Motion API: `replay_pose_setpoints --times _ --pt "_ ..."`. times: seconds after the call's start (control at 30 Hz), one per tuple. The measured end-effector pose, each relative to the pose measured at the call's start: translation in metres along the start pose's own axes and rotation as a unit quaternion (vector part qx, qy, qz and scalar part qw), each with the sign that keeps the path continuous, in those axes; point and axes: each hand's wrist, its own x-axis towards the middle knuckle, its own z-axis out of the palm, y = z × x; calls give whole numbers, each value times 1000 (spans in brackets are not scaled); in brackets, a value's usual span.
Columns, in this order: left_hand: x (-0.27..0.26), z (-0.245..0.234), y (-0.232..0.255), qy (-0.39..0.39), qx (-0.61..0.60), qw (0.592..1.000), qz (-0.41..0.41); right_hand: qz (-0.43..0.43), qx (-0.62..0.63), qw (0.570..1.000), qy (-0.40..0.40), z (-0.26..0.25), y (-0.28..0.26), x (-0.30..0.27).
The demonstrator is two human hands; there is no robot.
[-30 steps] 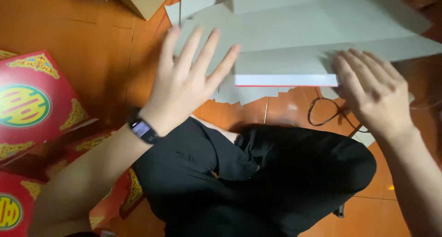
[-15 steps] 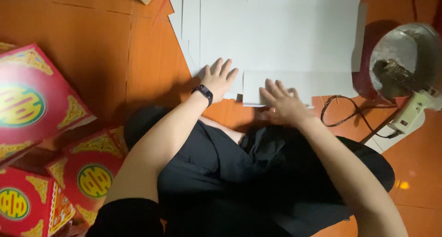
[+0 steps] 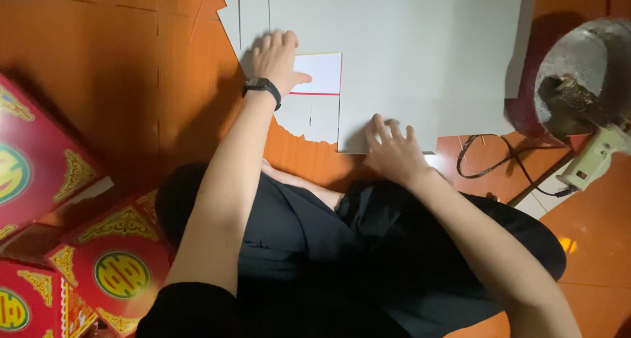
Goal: Assembling decorative paper boxes by folding and using a glue gun
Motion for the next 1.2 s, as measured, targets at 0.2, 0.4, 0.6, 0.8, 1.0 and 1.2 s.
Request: replay_pose_setpoints --times 0.2,0.4,0.6,0.8,1.0,1.2 --pt "3 24 -17 71 9 997 28 4 221 972 -78 13 -54 79" --pt "4 -5 -3 119 -51 984 -120 61 199 974 -91 32 -79 91" --pt "23 22 -16 178 -178 934 -253 161 194 962 -107 41 -105 95" --pt "21 36 -36 233 -367 879 -194 200 326 923 38 -6 -48 112" --pt "-1 12 -16 151 -555 804 -150 138 376 915 -56 -44 -8 129" --pt "-37 -19 16 131 -566 794 -180 168 476 696 -511 -130 -5 139"
